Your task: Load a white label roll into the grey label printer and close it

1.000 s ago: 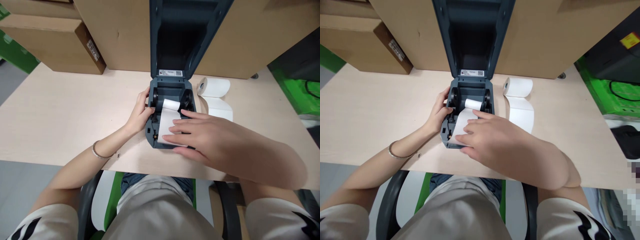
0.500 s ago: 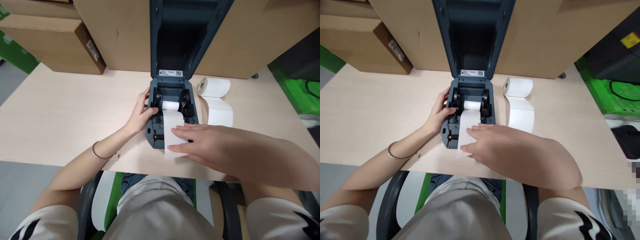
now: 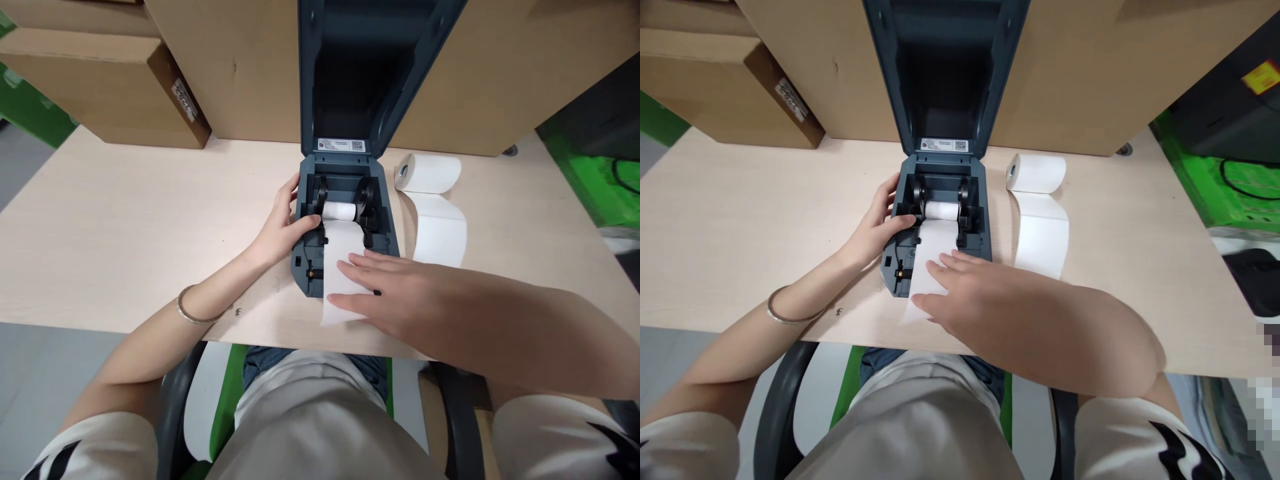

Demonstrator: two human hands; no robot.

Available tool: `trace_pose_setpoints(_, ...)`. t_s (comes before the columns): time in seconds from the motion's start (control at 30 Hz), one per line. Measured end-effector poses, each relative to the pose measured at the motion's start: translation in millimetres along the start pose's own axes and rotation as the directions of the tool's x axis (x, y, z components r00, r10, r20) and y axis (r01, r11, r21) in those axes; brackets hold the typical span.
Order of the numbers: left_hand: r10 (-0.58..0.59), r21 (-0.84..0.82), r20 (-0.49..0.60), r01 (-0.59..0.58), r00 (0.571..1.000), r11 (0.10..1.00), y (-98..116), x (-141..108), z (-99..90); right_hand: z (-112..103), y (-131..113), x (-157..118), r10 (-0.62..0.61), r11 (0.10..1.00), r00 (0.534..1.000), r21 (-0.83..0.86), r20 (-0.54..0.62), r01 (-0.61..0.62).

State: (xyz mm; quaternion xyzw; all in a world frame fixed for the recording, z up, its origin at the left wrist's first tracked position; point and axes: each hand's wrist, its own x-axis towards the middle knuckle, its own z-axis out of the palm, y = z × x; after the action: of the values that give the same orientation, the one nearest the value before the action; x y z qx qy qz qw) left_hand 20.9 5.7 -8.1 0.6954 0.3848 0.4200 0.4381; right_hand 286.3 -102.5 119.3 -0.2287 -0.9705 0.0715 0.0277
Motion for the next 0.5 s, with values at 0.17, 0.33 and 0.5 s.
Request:
trace_pose_setpoints(0.17, -0.011, 0.038, -0.007, 0.012, 1.0, 0.999, -1, 1, 0.2, 5, 2, 4, -0.006, 1.0, 0.999, 0.026, -0.039, 0.007)
trace_pose_setpoints(0.33, 0.019, 0.098, -0.007, -0.018, 1.0, 0.995, -4, 0, -0.8, 8, 4, -3, 0.014, 0.995, 0.999, 0.096, -0.053, -0.009)
trace_pose_setpoints(0.5, 0.319, 0.362, -0.079, -0.271, 0.945, 0.892, 15, -10, 0.4, -29, 18, -4, 0.046, 0.961, 0.999, 0.272, 0.009, -0.047)
